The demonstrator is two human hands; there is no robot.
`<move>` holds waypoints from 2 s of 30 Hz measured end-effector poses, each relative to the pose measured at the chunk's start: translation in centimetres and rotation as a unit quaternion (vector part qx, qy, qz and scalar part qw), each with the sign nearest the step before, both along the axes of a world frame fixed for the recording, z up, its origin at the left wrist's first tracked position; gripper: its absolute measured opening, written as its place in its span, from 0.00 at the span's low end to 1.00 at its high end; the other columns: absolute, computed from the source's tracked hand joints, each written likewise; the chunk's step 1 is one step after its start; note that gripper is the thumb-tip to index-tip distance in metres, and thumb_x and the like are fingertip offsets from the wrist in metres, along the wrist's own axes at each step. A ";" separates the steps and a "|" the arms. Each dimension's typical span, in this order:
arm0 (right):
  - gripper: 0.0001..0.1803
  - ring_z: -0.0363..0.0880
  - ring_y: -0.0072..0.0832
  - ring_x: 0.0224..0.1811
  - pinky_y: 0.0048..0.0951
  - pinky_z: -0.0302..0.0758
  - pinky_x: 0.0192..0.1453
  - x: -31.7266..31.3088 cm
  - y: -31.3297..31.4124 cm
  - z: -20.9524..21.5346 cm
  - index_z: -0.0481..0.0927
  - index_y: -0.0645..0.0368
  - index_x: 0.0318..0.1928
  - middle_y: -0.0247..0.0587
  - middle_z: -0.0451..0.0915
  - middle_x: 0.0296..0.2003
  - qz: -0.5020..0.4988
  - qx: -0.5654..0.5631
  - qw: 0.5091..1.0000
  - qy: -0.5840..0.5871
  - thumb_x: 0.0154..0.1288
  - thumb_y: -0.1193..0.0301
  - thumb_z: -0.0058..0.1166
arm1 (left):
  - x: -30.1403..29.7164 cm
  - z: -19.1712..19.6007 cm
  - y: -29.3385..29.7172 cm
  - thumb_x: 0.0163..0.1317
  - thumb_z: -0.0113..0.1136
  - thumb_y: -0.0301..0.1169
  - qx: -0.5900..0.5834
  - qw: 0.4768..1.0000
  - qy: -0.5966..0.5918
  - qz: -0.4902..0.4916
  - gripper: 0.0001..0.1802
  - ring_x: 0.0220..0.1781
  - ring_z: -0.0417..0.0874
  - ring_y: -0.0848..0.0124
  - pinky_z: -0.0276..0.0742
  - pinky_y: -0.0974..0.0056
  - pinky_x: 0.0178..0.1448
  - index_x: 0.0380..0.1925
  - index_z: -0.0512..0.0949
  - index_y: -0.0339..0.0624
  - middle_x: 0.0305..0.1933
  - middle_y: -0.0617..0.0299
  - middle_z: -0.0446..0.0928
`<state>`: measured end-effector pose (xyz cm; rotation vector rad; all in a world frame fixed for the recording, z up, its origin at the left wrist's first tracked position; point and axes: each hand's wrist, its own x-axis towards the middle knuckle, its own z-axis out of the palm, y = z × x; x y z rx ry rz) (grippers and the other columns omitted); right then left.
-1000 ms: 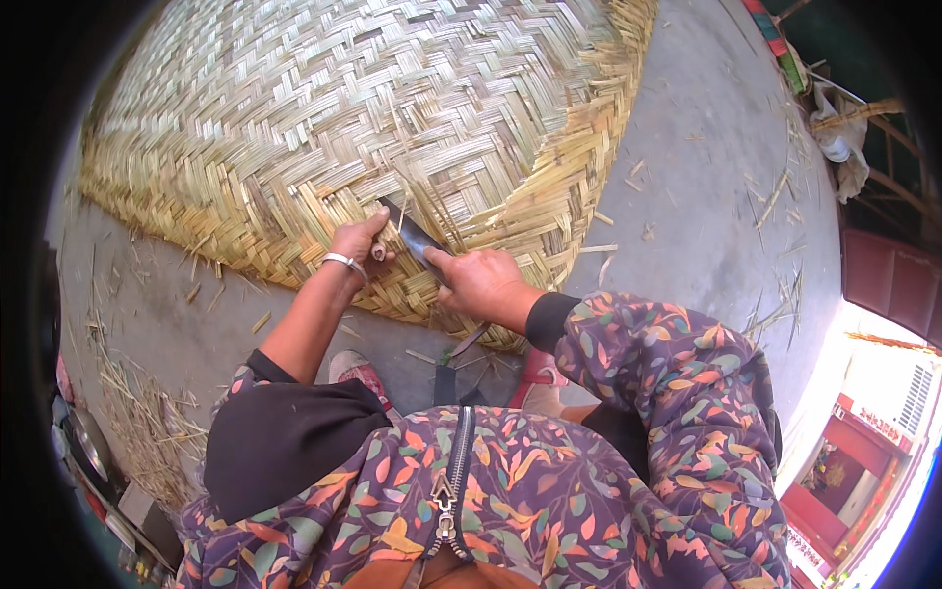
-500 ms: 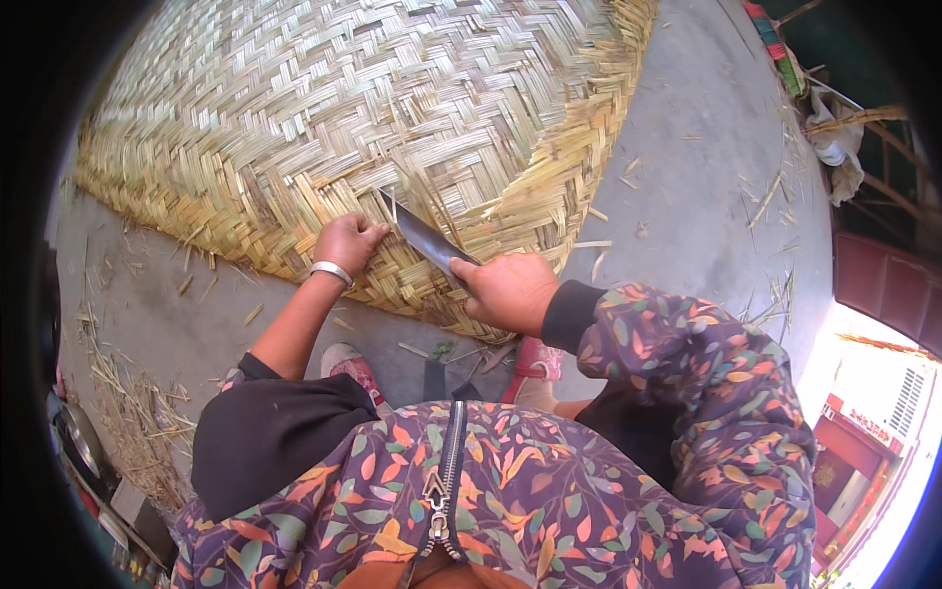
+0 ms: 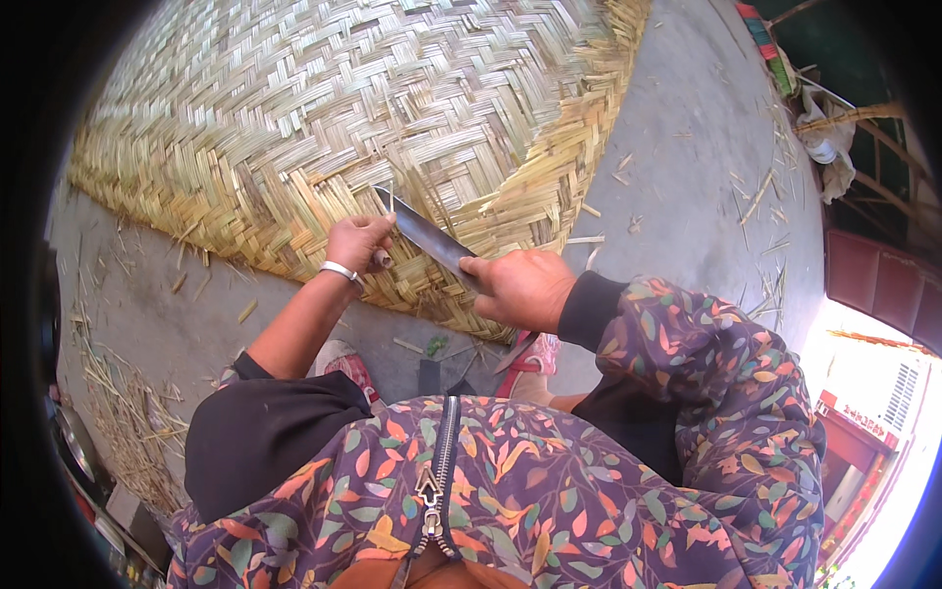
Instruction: The person uses a machete to trim the loose edges of a large woven mat on the floor. They repeatedly strike and pull the protruding fibers to create a straight edge, occasionally adjusting the mat's position.
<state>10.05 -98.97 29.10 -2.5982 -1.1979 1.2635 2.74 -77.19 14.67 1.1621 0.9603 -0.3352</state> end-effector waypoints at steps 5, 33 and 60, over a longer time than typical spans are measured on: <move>0.28 0.84 0.48 0.42 0.45 0.78 0.47 0.0 -0.2 1.3 0.76 0.51 0.61 0.53 0.84 0.35 -0.017 -0.022 0.998 0.051 0.59 0.60 0.54 | 0.2 -0.1 -0.6 0.61 0.70 0.41 -0.043 0.999 0.007 -0.017 0.17 0.11 0.68 0.79 0.65 0.70 0.14 0.22 0.73 0.47 0.16 0.71 0.70; 0.31 0.84 0.47 0.34 0.46 0.79 0.41 -0.6 0.8 -5.0 0.74 0.47 0.63 0.50 0.84 0.30 -0.070 0.074 0.995 -0.011 0.57 0.59 0.55 | 0.3 -1.2 0.0 0.65 0.65 0.41 -0.114 0.993 -0.034 0.027 0.15 0.15 0.73 0.80 0.71 0.71 0.19 0.23 0.76 0.48 0.19 0.71 0.75; 0.32 0.84 0.48 0.32 0.48 0.80 0.39 -1.1 1.8 -6.9 0.70 0.43 0.65 0.50 0.84 0.29 -0.021 0.049 0.998 -0.037 0.58 0.59 0.55 | 0.6 -0.7 0.8 0.61 0.70 0.45 -0.003 0.997 -0.022 -0.074 0.22 0.14 0.75 0.75 0.70 0.69 0.15 0.26 0.78 0.35 0.21 0.60 0.77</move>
